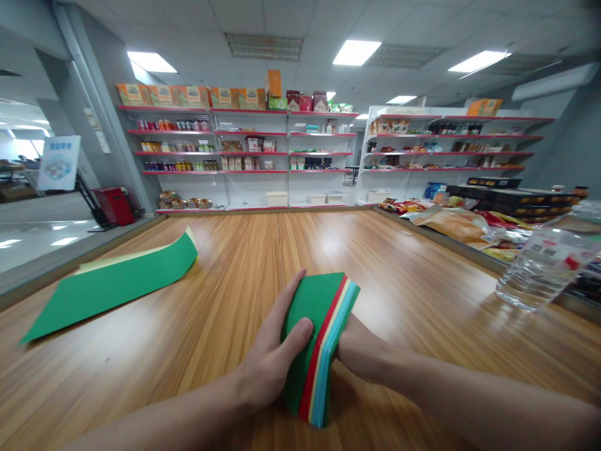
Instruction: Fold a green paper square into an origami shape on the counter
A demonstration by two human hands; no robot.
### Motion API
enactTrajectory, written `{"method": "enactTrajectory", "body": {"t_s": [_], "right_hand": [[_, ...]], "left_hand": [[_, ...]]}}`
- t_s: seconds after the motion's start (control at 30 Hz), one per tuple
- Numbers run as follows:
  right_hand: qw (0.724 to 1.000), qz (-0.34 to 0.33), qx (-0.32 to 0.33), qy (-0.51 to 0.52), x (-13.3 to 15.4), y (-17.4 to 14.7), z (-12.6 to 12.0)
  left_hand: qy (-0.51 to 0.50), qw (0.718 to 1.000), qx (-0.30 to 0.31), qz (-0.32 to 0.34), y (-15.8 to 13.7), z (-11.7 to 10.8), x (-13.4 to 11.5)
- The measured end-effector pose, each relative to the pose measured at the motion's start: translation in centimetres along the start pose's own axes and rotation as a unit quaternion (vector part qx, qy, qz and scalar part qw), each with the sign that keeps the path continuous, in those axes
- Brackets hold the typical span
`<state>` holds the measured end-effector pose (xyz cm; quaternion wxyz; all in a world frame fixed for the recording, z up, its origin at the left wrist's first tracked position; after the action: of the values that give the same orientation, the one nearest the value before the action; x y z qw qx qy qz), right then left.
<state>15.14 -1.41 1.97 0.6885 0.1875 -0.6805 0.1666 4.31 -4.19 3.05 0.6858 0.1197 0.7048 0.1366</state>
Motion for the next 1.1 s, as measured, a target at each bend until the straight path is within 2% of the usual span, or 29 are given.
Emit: {"method": "enactTrajectory", "body": {"t_s": [0.07,0.1,0.17,0.23,0.3,0.4,0.47,0.53,0.6,0.73,0.8,0.87,0.97,1.1], "right_hand": [[0.999,0.008,-0.025,0.023,-0.4,0.8,-0.5],[0.999,0.010,-0.028,0.029,-0.6,1.2,-0.7],[1.000,0.020,-0.012,0.015,-0.8,1.8,-1.0],[0.999,0.039,0.003,0.000,-0.9,2.1,-1.4],[0.999,0.040,-0.007,-0.015,-0.7,2.3,-2.1],[0.992,-0.051,-0.056,-0.098,0.2,2.6,-3.1],[0.965,-0.116,-0.126,-0.197,0.7,2.7,-3.9],[0.936,-0.141,-0.201,-0.251,0.7,2.9,-4.9],[0.942,-0.121,-0.216,-0.225,0.1,3.3,-5.5],[0.989,-0.011,-0.091,-0.113,-1.8,4.2,-5.0],[0.995,0.034,-0.042,-0.086,-2.2,4.2,-4.6],[0.995,0.067,-0.016,-0.071,-2.2,3.9,-4.4],[0.981,0.168,0.056,-0.084,-2.1,3.1,-3.9],[0.931,0.316,0.148,-0.111,-2.1,1.8,-3.4]], "left_hand": [[0.141,0.982,-0.029,0.124,1.2,-0.8,-0.8],[0.191,0.969,-0.008,0.155,1.6,-0.7,-0.8],[0.238,0.957,0.007,0.162,2.4,-0.7,-0.4],[0.228,0.966,-0.009,0.119,3.1,-0.9,0.4],[0.171,0.983,-0.043,0.053,3.6,-1.5,1.4],[0.058,0.993,-0.093,-0.040,4.2,-2.2,2.7],[-0.008,0.989,-0.114,-0.095,4.2,-2.4,3.3],[-0.072,0.983,-0.099,-0.139,3.9,-2.0,3.7],[-0.126,0.975,-0.049,-0.179,3.5,-1.2,3.8],[-0.198,0.933,0.066,-0.293,2.7,0.0,4.3],[-0.211,0.909,0.101,-0.345,2.5,0.0,4.7],[-0.197,0.899,0.125,-0.370,2.5,-0.3,5.0],[-0.166,0.888,0.181,-0.388,2.5,-0.5,5.4],[-0.176,0.855,0.250,-0.418,2.1,-0.1,5.7]]}}
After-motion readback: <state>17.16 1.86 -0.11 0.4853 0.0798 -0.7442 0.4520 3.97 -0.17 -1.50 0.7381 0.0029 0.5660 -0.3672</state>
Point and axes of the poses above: each hand's wrist, its own y-axis towards the middle knuckle, its own z-axis out of the palm, x = y × z, the point moved 5 cm from there along y, towards the middle knuckle, and after that the axes turned 8 degrees about -x, right-handed, at the moved point
